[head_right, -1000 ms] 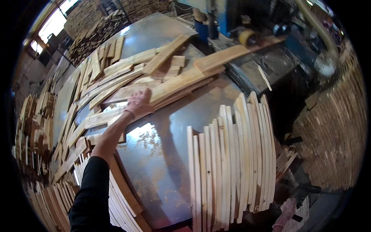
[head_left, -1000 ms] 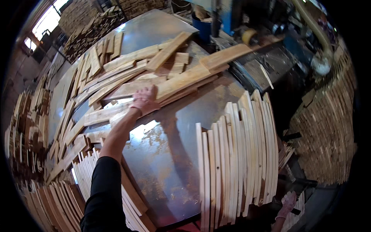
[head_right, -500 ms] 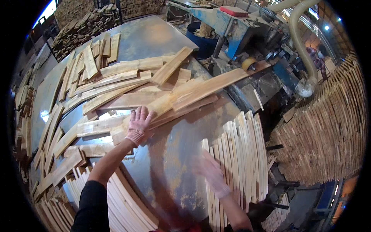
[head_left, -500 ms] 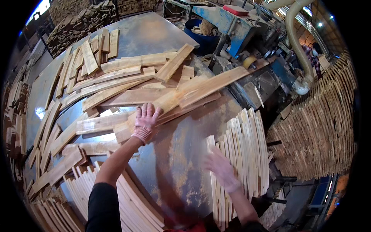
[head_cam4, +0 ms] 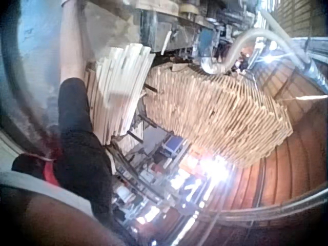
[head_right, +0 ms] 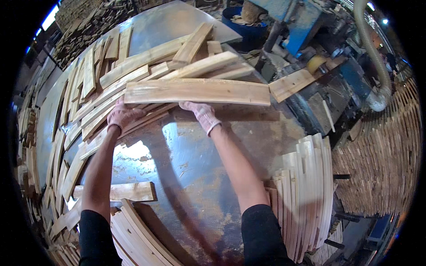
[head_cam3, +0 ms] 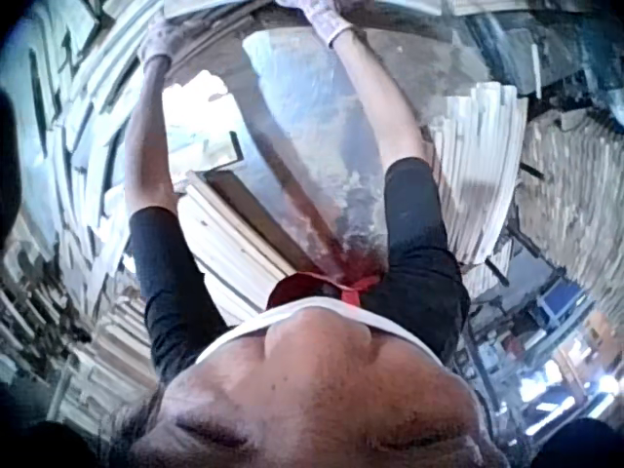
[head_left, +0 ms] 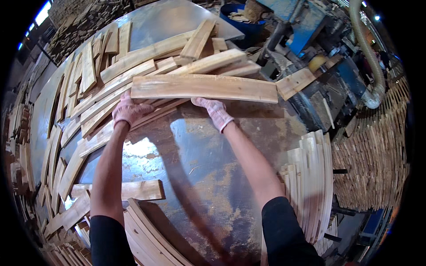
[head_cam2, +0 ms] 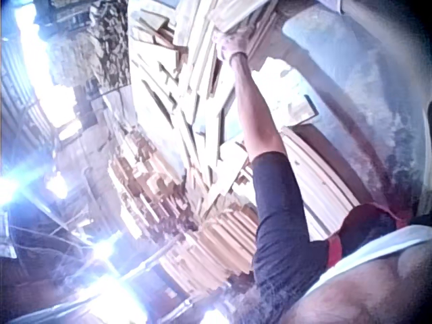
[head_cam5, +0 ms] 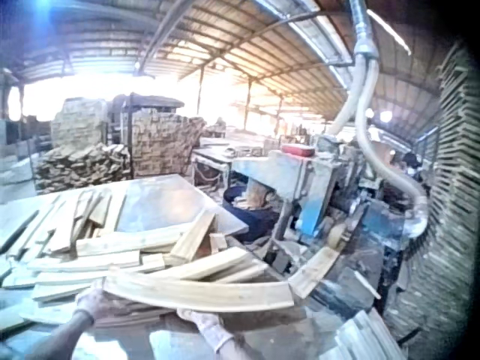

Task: The person gathers scattered wooden planks from a large metal table and stacks them into neat piles. They repeatedly pick up planks, align them, and place them onto a growing stack, occasionally moving the entire stack to a different location on the table.

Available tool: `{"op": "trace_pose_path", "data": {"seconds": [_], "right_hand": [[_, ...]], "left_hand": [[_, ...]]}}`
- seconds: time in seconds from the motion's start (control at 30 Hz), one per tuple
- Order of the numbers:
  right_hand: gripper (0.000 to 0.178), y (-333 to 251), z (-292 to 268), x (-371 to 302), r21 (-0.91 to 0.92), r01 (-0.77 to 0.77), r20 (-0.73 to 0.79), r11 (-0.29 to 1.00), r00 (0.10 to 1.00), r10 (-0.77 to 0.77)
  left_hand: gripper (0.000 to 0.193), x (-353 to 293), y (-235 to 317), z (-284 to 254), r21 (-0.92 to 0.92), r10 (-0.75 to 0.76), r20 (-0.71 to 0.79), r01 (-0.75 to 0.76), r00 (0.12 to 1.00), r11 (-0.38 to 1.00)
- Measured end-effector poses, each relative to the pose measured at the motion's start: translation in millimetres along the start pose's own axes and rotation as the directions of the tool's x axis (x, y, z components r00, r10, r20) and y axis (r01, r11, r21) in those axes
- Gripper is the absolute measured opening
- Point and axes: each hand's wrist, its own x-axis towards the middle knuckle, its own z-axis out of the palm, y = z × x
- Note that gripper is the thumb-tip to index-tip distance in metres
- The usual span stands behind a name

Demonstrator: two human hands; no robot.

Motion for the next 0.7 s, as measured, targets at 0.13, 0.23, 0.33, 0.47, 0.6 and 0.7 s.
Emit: {"op": "trace_pose_path", "data": {"seconds": [0.13, 0.23, 0.33, 0.47, 0.6, 0.7], "right_hand": [[0.023, -19.1, 41.9, 4.0, 0.841, -0.119, -0.038, 0.529, 0.961, 0.275], [0.022, -24.4, 56.3, -16.6, 0.987, -0.061, 0.031, 0.152, 0.981, 0.189], [0.048, -32.0, 53.8, -47.6, 0.997, -0.07, 0.07, -0.014, 0.922, 0.382], [0.059, -53.4, 58.3, -88.7, 0.529, -0.558, 0.613, 0.64, 0.772, 0.166], [0.093, -82.0, 73.3, -98.7, -0.721, 0.461, -0.047, 0.517, 0.713, -0.7], [0.118, -92.5, 87.4, -84.3, -0.9, 0.082, -0.059, 0.427, 0.951, -0.305]], "left_hand": [[0.104, -20.2, -6.4, 5.3, 0.197, 0.021, 0.026, -0.026, 0.999, 0.98], [0.108, -61.7, -39.7, 20.1, 0.116, 0.258, -0.198, -0.239, 0.946, 0.964], [0.1, -118.6, -104.8, 0.4, -0.059, 0.246, -0.128, -0.255, 0.961, 0.965], [0.089, -240.1, -217.0, -63.7, -0.137, 0.063, -0.163, -0.086, 0.985, 0.987], [0.082, -374.2, -311.8, -96.6, -0.235, -0.504, -0.082, 0.474, 0.86, 0.848], [0.082, -458.7, -351.2, -89.5, -0.184, -0.725, -0.047, 0.708, 0.687, 0.682]]}}
